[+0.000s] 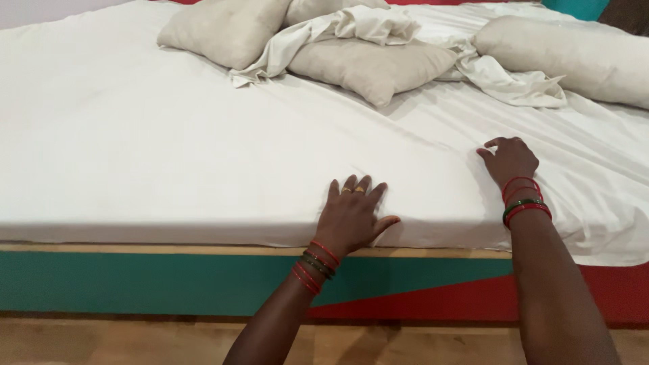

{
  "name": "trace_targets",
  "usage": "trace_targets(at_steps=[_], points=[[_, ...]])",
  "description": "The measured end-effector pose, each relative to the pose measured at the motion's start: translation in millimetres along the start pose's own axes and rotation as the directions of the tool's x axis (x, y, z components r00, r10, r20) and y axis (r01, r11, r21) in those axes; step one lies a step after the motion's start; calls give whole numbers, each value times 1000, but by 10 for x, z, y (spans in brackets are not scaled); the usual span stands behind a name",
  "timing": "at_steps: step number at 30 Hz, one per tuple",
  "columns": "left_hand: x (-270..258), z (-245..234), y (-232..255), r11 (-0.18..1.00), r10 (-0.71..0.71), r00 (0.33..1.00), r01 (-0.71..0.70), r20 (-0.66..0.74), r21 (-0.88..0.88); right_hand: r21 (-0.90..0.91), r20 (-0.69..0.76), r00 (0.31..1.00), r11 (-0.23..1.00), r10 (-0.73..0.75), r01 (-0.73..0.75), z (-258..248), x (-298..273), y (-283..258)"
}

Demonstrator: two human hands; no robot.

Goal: The person tucks the edges of a white bedsheet under the mattress and arranges pillows on the bed by hand.

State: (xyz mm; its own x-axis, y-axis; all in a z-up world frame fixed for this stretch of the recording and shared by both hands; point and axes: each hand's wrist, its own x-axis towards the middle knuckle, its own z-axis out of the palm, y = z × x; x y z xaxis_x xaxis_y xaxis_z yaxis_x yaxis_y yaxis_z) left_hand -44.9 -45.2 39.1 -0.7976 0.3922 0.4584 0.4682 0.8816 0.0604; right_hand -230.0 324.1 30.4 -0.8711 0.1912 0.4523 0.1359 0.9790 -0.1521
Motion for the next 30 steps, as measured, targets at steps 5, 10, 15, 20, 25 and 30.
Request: trace_targets(at_steps=[5, 10, 15, 20, 25, 30], points=[[-15, 29, 2, 1000, 11, 999, -12, -41, 0, -35, 111, 991, 997, 75, -71, 138, 125, 136], [27, 58, 3, 1000, 20, 1000, -19, -21, 20, -83, -9, 999, 995, 51, -52, 492, 359, 379], [8, 57, 5, 1000, 8, 999, -8, -35, -7, 56, -20, 1000, 998, 17, -16, 114, 109, 146], [-13, 7, 4, 1000, 6, 1000, -6, 11, 2, 462, -118, 992, 887, 47, 13, -377, -231, -147], [-14, 59, -6, 999, 26, 998, -23, -64, 41, 627, -251, 935, 694, -249, 353, -610, -763, -223], [5, 81, 19, 997, 30, 999, -27, -39, 78, 413, -285, 843, 735, -456, 537, -768, -1177, -230]])
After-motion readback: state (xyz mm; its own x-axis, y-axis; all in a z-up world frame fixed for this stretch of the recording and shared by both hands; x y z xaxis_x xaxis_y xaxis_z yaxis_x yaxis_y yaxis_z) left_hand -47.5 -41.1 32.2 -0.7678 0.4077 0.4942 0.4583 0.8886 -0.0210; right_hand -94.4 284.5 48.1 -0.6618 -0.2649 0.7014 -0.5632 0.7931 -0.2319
